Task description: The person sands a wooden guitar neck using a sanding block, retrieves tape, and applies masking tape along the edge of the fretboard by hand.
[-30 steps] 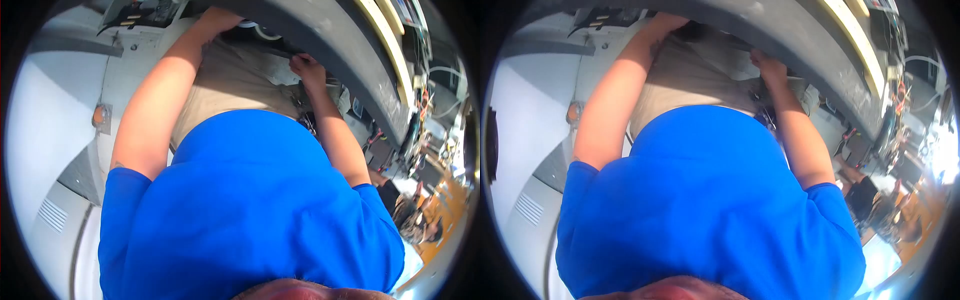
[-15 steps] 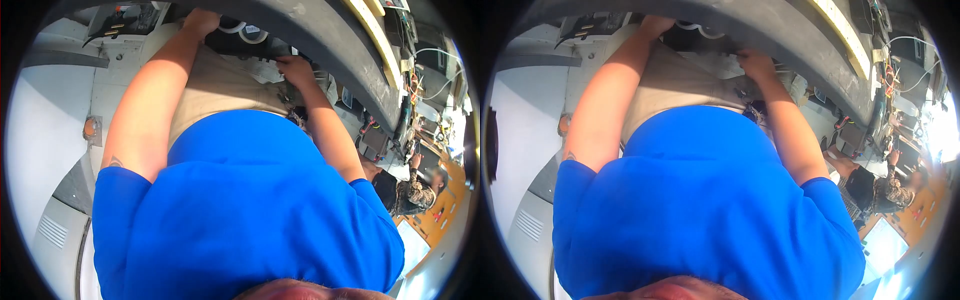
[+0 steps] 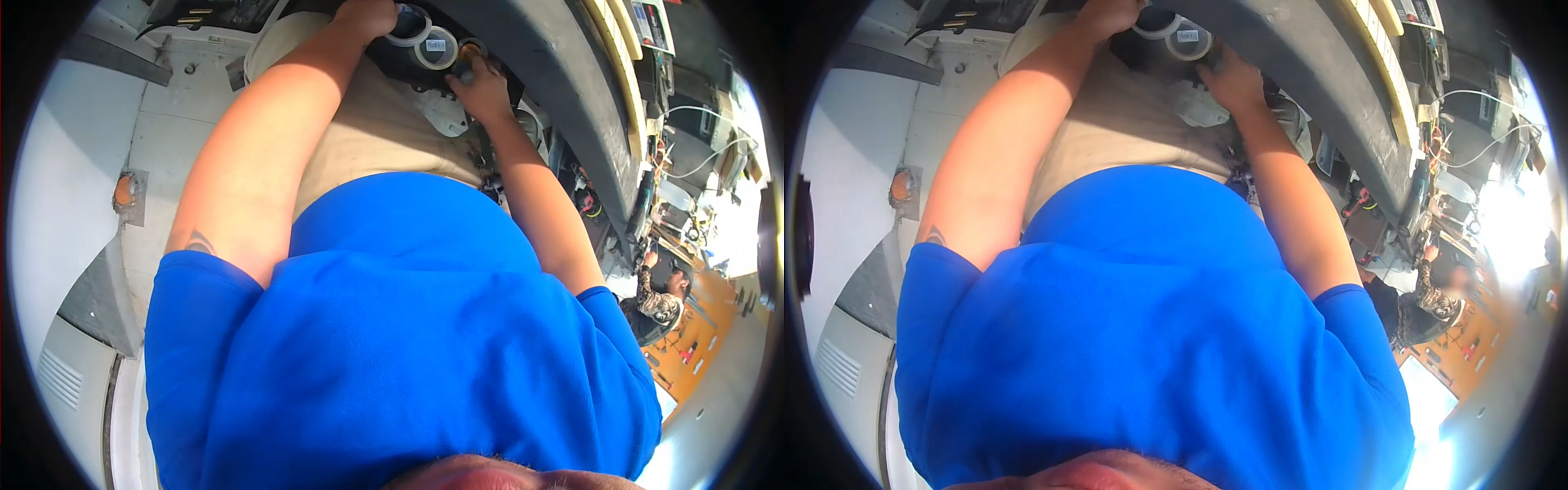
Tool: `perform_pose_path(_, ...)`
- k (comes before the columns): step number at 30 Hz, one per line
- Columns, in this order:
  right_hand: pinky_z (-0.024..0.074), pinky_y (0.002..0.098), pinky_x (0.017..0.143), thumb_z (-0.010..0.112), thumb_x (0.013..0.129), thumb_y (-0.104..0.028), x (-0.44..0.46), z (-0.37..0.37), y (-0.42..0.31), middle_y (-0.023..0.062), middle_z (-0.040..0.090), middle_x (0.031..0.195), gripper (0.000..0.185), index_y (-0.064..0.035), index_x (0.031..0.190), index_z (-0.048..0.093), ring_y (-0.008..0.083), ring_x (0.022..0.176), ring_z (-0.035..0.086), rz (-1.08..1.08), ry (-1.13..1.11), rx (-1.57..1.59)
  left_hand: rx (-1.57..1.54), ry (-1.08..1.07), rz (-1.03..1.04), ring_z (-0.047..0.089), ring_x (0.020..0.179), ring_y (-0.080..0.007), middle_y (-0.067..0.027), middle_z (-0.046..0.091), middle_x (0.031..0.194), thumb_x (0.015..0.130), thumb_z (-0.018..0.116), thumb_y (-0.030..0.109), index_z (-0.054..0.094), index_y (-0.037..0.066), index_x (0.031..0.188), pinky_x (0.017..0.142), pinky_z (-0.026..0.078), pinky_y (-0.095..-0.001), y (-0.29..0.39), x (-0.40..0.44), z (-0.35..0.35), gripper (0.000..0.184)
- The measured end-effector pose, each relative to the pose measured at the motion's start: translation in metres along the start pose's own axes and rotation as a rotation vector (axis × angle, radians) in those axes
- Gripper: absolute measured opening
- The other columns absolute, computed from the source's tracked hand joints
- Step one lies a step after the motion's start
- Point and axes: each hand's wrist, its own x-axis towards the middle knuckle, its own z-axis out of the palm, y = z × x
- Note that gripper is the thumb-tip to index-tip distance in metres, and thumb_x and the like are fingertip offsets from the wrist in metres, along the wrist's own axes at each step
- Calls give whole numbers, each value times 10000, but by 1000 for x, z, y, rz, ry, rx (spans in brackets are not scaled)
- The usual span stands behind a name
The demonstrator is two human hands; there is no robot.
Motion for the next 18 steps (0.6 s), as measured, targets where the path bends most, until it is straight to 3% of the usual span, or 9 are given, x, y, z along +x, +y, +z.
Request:
perform_pose_path(3,523,549,1143,675,1009,-515,20,9,3,194,742,1382,614,-128,1486,663,455,1277,700,193,-261,-207,65,40,90,768,1129,-414,-240,793,1176,964,609,175,831,68,1101,1014,607,-500,-14,12,20,282)
perform_pose_path(6,577,508,1057,739,955,-513,48,6,10,199,765,1326,543,-169,1375,740,418,1258,716,242,-342,-396,91,106,138,796,1032,-397,-225,810,1061,907,656,162,845,66,960,951,634,-504,-16,7,27,218)
perform_pose_path(8,575,519,1053,734,952,-516,48,29,29,181,777,1309,505,-203,1347,759,413,1243,725,202,-228,-331,96,128,132,805,982,-389,-214,813,998,880,677,153,842,67,898,918,643,-511,-14,8,28,187)
perform_pose_path(11,565,525,1059,722,949,-541,53,35,27,168,769,1347,512,-225,1350,759,413,1255,721,188,-175,-363,67,80,129,803,996,-387,-210,814,1007,880,679,150,845,68,917,942,638,-507,-9,4,17,189)
perform_pose_path(14,554,524,1067,747,932,-559,56,28,27,174,756,1379,525,-219,1332,766,405,1276,715,218,-178,-327,-19,173,180,798,1022,-391,-216,813,1050,894,667,141,843,68,928,963,633,-498,-12,-1,19,193)
perform_pose_path(17,549,521,1062,771,938,-540,54,15,15,177,764,1355,495,-195,1294,789,393,1275,717,362,-177,-199,32,77,58,772,1149,-367,-259,789,1181,949,628,134,839,61,1057,1048,596,-485,-4,1,13,248)
perform_pose_path(18,547,519,1063,773,949,-522,52,15,23,181,771,1332,479,-181,1285,795,393,1262,720,364,-128,-188,-45,134,26,746,1209,-352,-272,765,1243,970,613,138,820,63,1134,1083,573,-478,1,1,13,274)
